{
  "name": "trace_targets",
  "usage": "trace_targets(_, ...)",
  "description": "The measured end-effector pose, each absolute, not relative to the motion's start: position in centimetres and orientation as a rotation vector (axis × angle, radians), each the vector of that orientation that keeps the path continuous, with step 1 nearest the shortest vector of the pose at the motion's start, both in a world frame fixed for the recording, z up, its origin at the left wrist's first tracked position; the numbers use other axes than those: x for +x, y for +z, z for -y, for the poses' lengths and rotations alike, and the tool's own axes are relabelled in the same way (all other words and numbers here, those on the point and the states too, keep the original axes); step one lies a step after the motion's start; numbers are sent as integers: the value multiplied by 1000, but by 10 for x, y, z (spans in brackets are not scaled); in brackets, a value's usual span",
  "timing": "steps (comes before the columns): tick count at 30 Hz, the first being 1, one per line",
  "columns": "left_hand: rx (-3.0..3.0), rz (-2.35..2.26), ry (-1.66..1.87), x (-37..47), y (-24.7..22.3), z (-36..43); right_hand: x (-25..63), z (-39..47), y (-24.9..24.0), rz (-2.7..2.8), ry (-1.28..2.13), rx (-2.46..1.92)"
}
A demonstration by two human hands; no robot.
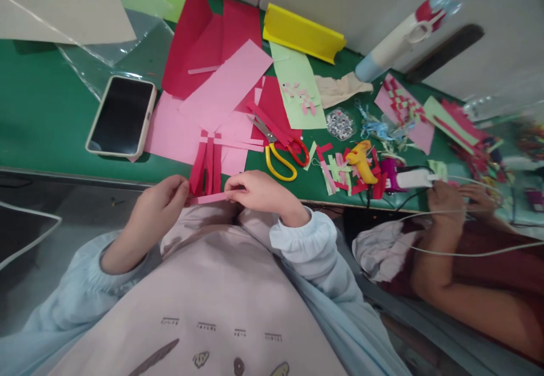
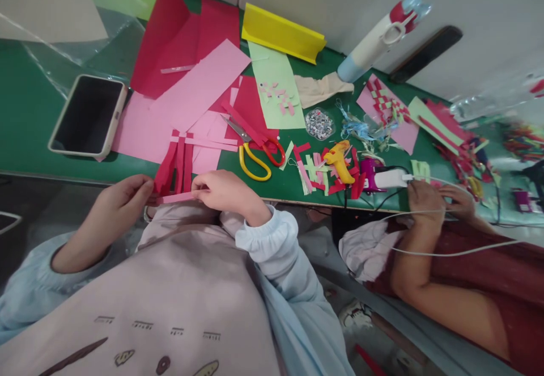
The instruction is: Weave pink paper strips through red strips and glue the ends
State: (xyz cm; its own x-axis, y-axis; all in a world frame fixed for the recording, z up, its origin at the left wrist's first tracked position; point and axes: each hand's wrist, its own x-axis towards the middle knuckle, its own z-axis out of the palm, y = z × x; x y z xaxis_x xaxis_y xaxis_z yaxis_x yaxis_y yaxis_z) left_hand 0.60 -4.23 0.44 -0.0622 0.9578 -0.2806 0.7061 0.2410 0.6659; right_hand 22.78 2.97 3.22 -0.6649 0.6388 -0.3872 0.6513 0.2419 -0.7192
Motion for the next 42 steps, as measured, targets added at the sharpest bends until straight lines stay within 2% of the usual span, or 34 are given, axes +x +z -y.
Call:
trace_targets(8, 1484, -1770, 535, 7, 8, 40, 226, -34, 35, -2314, -1670, 1324)
trace_targets(13, 1418, -1754, 544, 7, 8, 39, 222, -37, 32, -2245, -1692, 1416)
trace_targets(21, 1388, -1774, 546, 7, 9, 38, 221, -34, 29, -2475, -1330, 1467)
trace_targets(28, 1440, -1805, 585, 5, 6, 38, 216, -29, 37, -2550, -1230, 1408)
trace_targets(35, 1078, -1631, 679, 7, 2, 40, 215, -30, 32, -2578, -1045, 1470)
trace_targets(42, 1061, -1629, 689, 8, 0, 41, 214, -28, 31, -2616, -802, 1460)
